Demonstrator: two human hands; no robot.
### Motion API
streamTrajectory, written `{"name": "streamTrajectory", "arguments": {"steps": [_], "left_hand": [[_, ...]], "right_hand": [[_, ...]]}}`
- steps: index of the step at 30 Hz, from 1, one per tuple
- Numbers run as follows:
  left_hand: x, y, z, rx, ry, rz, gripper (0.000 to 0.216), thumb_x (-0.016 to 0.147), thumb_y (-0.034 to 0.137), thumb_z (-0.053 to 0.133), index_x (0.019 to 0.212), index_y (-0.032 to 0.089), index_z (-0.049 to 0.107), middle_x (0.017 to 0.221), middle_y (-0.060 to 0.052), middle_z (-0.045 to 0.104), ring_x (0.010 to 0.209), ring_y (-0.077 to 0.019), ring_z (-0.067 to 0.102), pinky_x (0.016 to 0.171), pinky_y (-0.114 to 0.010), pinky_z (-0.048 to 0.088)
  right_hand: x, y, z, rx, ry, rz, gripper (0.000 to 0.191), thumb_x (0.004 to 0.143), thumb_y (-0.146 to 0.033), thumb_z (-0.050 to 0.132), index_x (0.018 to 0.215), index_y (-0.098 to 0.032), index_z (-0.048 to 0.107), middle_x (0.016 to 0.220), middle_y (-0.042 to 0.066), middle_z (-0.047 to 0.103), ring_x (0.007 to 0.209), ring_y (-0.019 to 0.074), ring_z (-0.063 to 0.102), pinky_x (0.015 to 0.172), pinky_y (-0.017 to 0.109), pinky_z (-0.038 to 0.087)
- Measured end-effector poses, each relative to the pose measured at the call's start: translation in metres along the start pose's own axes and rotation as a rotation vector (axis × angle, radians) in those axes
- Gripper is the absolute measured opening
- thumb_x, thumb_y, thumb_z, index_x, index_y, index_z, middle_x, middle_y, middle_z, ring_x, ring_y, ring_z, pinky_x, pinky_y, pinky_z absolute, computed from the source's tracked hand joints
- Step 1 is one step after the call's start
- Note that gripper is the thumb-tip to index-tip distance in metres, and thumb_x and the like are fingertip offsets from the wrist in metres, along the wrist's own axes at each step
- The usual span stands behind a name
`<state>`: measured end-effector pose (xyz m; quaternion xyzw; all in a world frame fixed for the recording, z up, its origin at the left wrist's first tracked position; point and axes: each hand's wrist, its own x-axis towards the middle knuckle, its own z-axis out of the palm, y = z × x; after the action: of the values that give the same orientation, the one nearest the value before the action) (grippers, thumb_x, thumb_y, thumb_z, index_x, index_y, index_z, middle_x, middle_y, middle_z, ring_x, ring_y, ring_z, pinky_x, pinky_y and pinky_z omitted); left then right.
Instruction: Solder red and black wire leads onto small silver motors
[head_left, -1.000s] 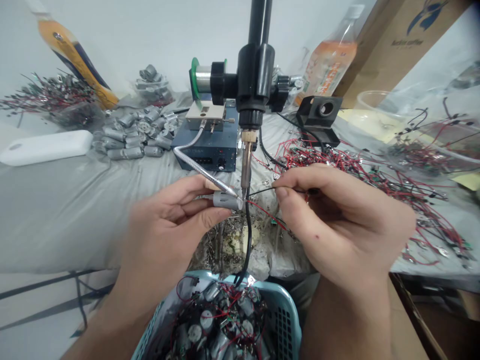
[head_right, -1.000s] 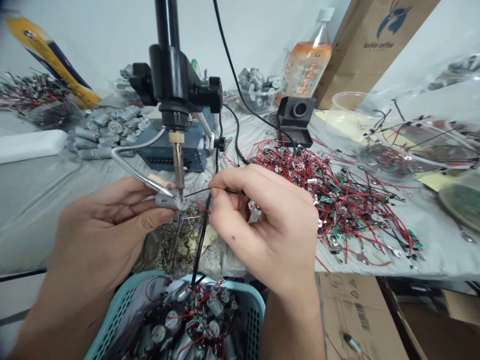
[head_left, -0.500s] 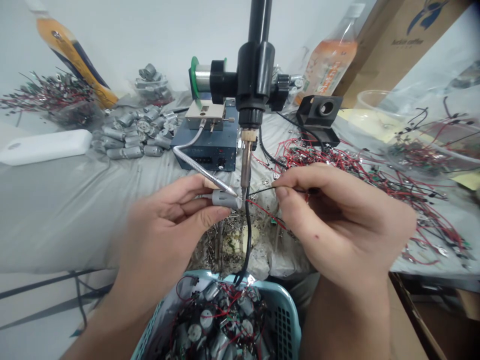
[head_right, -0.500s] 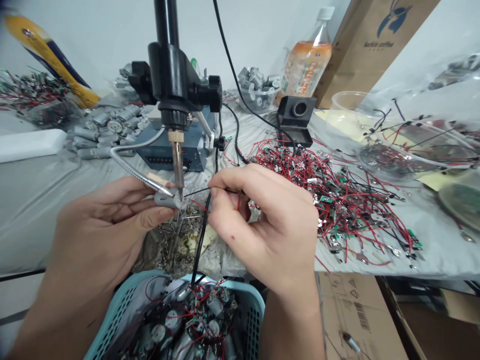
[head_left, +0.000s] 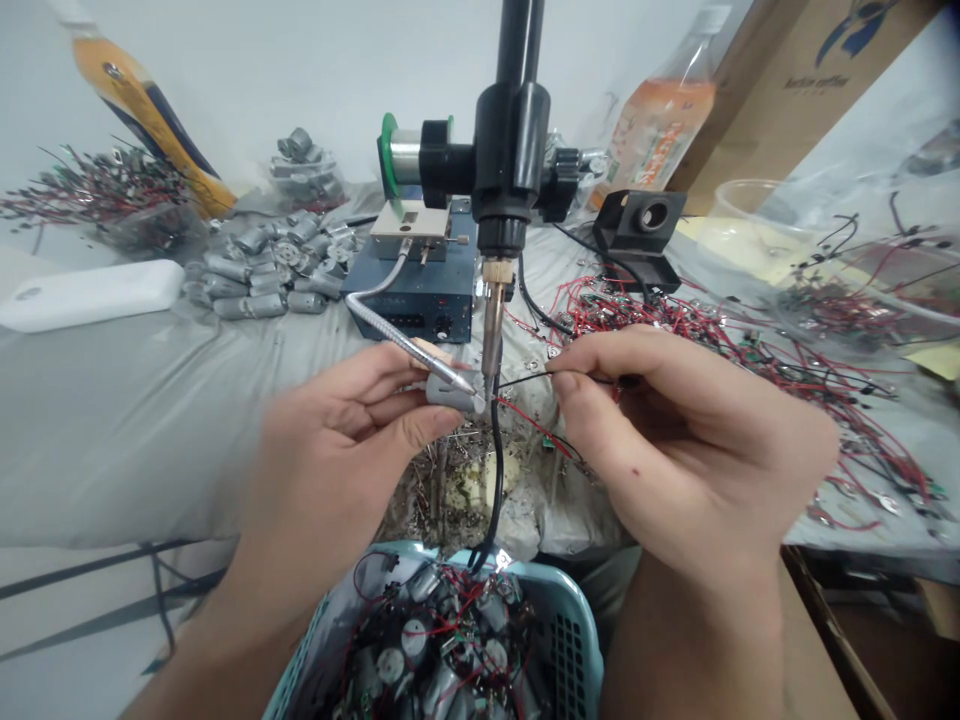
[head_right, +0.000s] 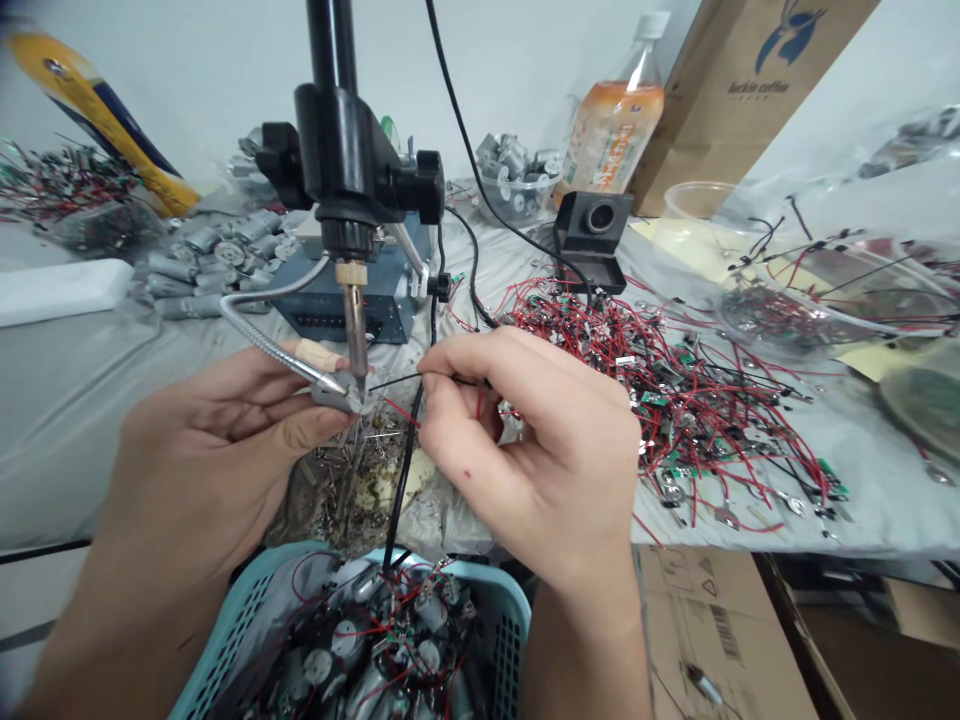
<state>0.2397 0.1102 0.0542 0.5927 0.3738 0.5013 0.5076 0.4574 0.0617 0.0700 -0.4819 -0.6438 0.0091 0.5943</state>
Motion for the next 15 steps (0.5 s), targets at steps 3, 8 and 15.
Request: {"name": "streamTrajectory", "arguments": {"steps": [3, 8, 15], "left_hand": [[0.0007, 0.0007, 0.0013, -0.001, -0.022, 0.000, 0.030, 0.097, 0.020, 0.101, 0.122, 0.035, 0.094, 0.124, 0.002, 0.093, 0.117, -0.0210, 0.091, 0.106, -0.026, 0.074], [0.0013, 0.0032, 0.0016, -0.032, -0.051, -0.011, 0.030, 0.098, 0.019, 0.099, 0.125, 0.033, 0.094, 0.125, 0.000, 0.094, 0.117, -0.0204, 0.091, 0.106, -0.025, 0.072], [0.0013, 0.0023, 0.0016, -0.012, -0.065, 0.011, 0.032, 0.100, 0.019, 0.098, 0.121, 0.043, 0.094, 0.120, 0.010, 0.094, 0.114, -0.0122, 0.090, 0.106, -0.014, 0.068]], "right_hand": [[-0.0006, 0.0004, 0.0000, 0.000, 0.003, -0.001, 0.019, 0.099, -0.006, 0.075, 0.097, -0.024, 0.081, 0.080, -0.005, 0.072, 0.067, 0.0083, 0.057, 0.063, 0.026, 0.050], [-0.0008, 0.0004, 0.0004, 0.005, 0.003, -0.004, 0.020, 0.100, -0.005, 0.073, 0.097, -0.024, 0.080, 0.081, -0.007, 0.071, 0.067, 0.0063, 0.056, 0.064, 0.025, 0.049], [-0.0011, -0.0006, -0.0004, 0.027, -0.006, 0.001, 0.020, 0.099, -0.004, 0.073, 0.097, -0.023, 0.079, 0.081, -0.008, 0.069, 0.066, 0.0040, 0.055, 0.064, 0.023, 0.048]]}}
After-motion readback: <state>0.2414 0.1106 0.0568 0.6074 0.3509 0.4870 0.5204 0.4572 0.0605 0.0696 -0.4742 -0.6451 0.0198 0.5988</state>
